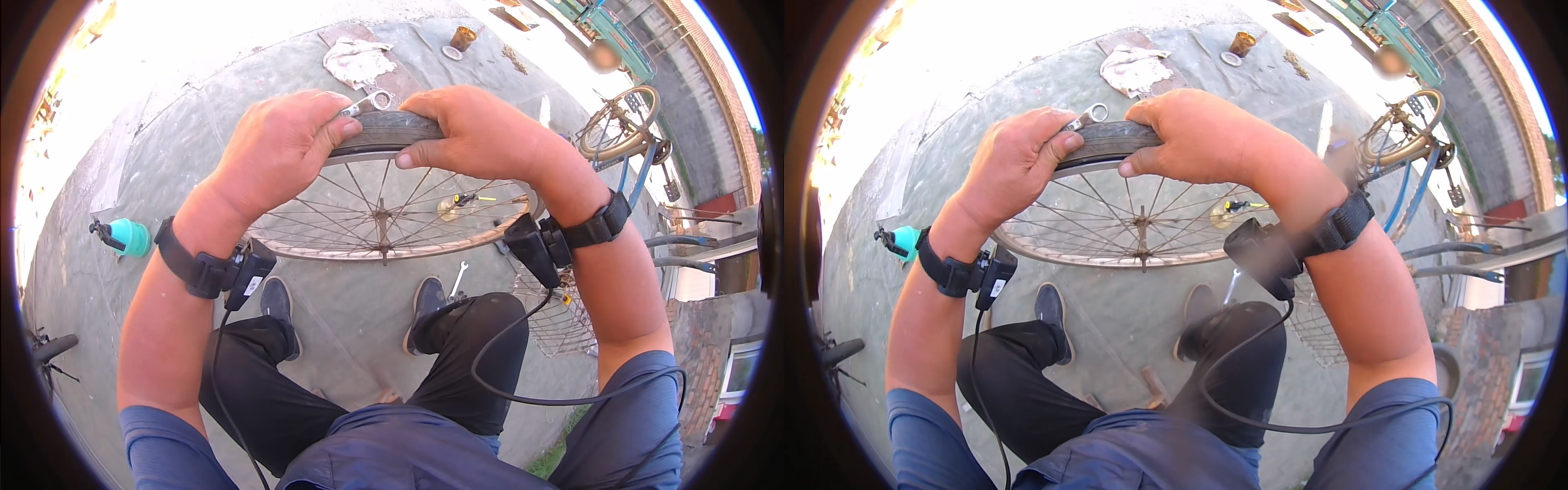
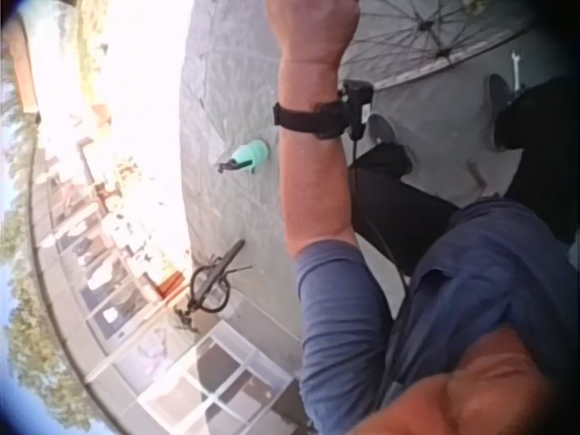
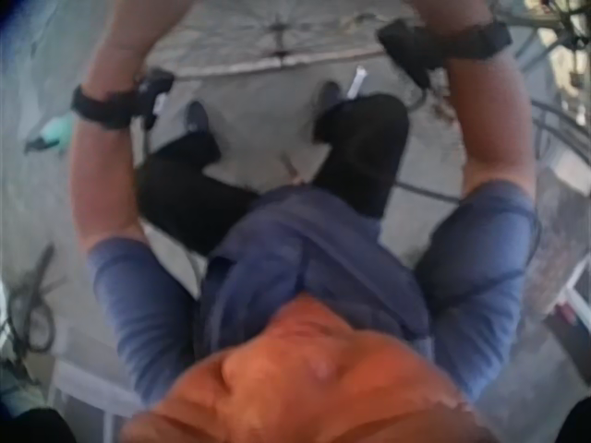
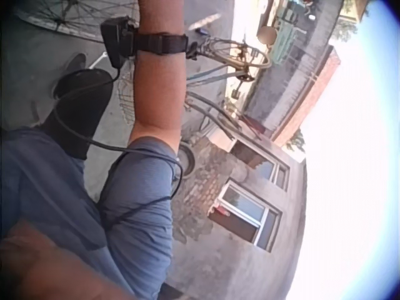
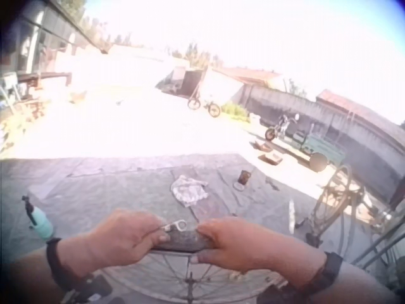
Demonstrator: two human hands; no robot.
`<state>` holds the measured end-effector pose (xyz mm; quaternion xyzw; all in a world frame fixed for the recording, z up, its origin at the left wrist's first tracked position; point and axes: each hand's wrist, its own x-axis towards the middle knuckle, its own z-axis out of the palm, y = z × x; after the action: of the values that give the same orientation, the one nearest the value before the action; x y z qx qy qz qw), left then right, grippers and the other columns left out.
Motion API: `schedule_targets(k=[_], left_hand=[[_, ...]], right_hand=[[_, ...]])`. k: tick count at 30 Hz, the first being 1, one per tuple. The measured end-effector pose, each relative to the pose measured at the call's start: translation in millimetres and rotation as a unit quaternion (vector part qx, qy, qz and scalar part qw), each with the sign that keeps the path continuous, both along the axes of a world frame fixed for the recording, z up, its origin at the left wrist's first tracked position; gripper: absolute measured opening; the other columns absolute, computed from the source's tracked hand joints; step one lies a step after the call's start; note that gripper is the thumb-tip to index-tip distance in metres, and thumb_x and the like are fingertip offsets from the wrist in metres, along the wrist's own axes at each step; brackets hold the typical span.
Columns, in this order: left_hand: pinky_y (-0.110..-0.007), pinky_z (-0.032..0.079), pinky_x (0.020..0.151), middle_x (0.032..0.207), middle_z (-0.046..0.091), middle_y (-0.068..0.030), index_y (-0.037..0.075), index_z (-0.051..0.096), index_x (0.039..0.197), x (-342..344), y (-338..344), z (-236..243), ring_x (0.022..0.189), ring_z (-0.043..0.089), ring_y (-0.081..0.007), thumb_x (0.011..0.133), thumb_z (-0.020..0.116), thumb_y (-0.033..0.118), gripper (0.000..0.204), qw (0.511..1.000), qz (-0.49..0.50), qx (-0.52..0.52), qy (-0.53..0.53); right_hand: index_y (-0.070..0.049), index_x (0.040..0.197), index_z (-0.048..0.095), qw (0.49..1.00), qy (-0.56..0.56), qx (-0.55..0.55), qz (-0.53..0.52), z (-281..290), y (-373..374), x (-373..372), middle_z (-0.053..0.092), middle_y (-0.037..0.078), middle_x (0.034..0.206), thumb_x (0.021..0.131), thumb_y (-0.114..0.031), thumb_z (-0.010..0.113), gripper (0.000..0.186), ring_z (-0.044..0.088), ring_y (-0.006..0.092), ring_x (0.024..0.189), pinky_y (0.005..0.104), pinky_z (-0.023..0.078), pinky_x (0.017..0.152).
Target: The person removes a bicycle wheel from the frame and uses a wrench to loosen the axle nuts. They then use a tire lever to pry the tire bead off the rim and remove the tire from the wheel.
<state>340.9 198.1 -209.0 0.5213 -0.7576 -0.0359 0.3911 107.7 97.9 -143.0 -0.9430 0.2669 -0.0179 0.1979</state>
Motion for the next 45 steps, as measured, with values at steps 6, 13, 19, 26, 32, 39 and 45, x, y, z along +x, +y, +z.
schedule_targets(k=[6,13,19,26,32,39,45], left_hand=[[-0.044,0.050,0.071,0.087,0.062,-0.0102,0.008,0.074,0.106,-1,14,6,0.082,0.063,-0.0342,0.100,0.069,0.022,0.016,0.999,0.031,-0.013,-0.020],[-0.040,0.050,0.074,0.091,0.063,-0.0091,0.006,0.075,0.113,-11,17,-2,0.084,0.063,-0.0289,0.098,0.069,0.015,0.019,0.988,0.067,0.015,0.136],[-0.039,0.050,0.075,0.094,0.066,-0.0098,0.003,0.075,0.110,-31,13,-13,0.087,0.064,-0.0283,0.096,0.071,0.010,0.016,0.979,0.114,-0.081,0.147],[-0.036,0.049,0.069,0.084,0.067,-0.0091,0.000,0.073,0.102,-19,22,5,0.074,0.062,-0.0224,0.100,0.066,0.013,0.015,0.977,0.076,0.058,0.189],[-0.032,0.049,0.070,0.081,0.067,-0.0062,-0.001,0.069,0.101,-6,0,30,0.074,0.058,-0.0126,0.107,0.059,0.021,0.024,0.962,0.113,0.219,0.118],[-0.044,0.049,0.069,0.076,0.067,-0.0140,0.002,0.063,0.102,-20,3,3,0.070,0.064,-0.0289,0.108,0.054,0.029,0.028,0.963,0.144,0.150,0.171],[-0.035,0.048,0.071,0.080,0.063,-0.0085,0.002,0.061,0.100,-25,3,3,0.073,0.059,-0.0164,0.110,0.052,0.026,0.027,0.959,0.174,0.165,0.149]], right_hand=[[-0.009,0.104,0.076,0.992,-0.059,-0.100,-0.053,-12,10,5,0.074,0.013,0.091,0.087,-0.034,0.080,0.030,0.070,0.0353,0.090,0.0466,0.054,0.079],[-0.011,0.103,0.078,0.956,-0.188,-0.209,-0.078,-42,19,10,0.074,0.008,0.093,0.085,-0.022,0.082,0.022,0.071,0.0307,0.087,0.0410,0.054,0.075],[-0.015,0.097,0.078,0.912,-0.264,-0.295,-0.104,-61,21,13,0.075,0.001,0.092,0.080,-0.022,0.084,0.019,0.071,0.0245,0.089,0.0393,0.050,0.081],[-0.018,0.091,0.071,0.872,-0.337,-0.341,-0.096,-77,34,1,0.074,-0.004,0.091,0.074,-0.015,0.085,0.022,0.069,0.0210,0.085,0.0379,0.048,0.081],[-0.018,0.092,0.070,0.865,-0.351,-0.348,-0.089,-79,37,0,0.073,-0.004,0.091,0.074,-0.015,0.085,0.024,0.069,0.0214,0.085,0.0383,0.048,0.081],[-0.013,0.092,0.073,0.919,-0.286,-0.261,-0.076,-55,40,-19,0.075,0.001,0.090,0.078,-0.023,0.088,0.024,0.069,0.0253,0.081,0.0378,0.050,0.073],[-0.012,0.092,0.074,0.903,-0.309,-0.288,-0.078,-58,40,-21,0.071,0.004,0.082,0.076,-0.031,0.090,0.029,0.067,0.0273,0.073,0.0389,0.049,0.062]])
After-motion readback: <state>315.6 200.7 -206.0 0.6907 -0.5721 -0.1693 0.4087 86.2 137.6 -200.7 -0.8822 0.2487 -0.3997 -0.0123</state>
